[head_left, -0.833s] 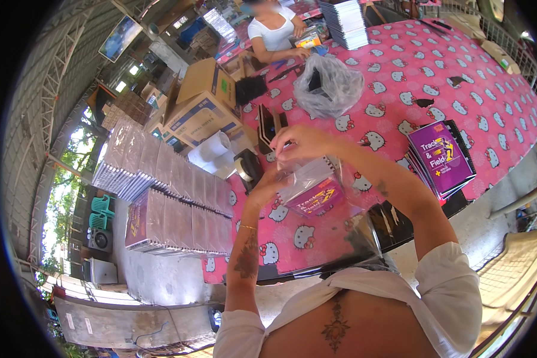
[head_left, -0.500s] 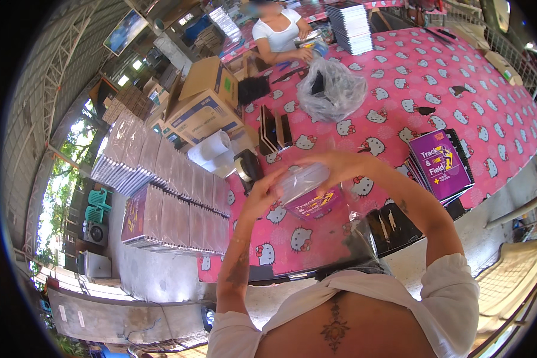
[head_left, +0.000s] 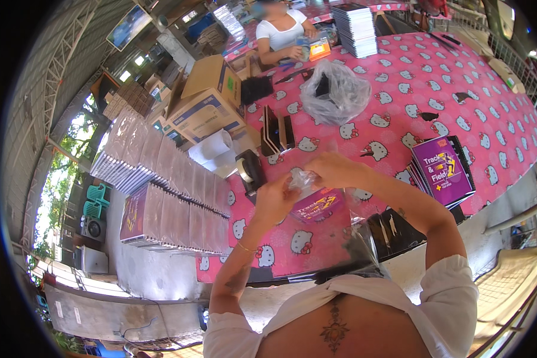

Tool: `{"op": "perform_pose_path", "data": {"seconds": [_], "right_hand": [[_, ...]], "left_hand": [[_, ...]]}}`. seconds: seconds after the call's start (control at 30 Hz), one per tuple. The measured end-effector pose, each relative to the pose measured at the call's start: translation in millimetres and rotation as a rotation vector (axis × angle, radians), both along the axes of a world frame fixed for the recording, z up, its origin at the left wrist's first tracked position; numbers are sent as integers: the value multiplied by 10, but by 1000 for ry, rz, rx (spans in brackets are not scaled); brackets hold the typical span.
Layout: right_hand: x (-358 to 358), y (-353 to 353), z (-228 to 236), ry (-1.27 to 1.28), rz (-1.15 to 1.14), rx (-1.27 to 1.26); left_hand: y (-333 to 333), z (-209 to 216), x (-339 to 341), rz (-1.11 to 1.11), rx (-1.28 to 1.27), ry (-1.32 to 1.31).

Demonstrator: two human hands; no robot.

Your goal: The person places books into plastic sleeves, seals them with adhesive tape from a dispenser, and stacks the completed packages on a table.

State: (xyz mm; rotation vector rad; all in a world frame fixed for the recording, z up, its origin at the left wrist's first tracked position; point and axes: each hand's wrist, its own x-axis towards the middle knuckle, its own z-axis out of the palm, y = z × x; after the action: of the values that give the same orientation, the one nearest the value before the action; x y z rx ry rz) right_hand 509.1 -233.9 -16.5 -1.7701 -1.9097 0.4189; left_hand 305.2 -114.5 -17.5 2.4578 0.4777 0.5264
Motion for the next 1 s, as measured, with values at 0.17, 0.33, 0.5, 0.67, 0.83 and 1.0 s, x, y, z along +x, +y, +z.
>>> {"op": "perform_pose_path", "data": {"seconds": [0.17, 0.33, 0.5, 0.67, 0.83, 1.0], "right_hand": [[341, 168, -272, 374, 64, 2], [355, 198, -352, 529, 28, -79], [345, 155, -435, 521, 41, -56], [291, 57, -361, 536, 14, -23], [274, 17, -322, 513, -10, -46], [170, 93, -407, 533, -102, -21]], "left_hand": [[473, -243, 69, -17, -518, 166], [873, -136, 378, -329, -779, 242], [889, 20, 604, 25, -1051, 8], [655, -65, 603, -248, -767, 13], [1107, -298, 475, 198, -968, -364], [1699, -1339, -564, 591, 291, 114]]}}
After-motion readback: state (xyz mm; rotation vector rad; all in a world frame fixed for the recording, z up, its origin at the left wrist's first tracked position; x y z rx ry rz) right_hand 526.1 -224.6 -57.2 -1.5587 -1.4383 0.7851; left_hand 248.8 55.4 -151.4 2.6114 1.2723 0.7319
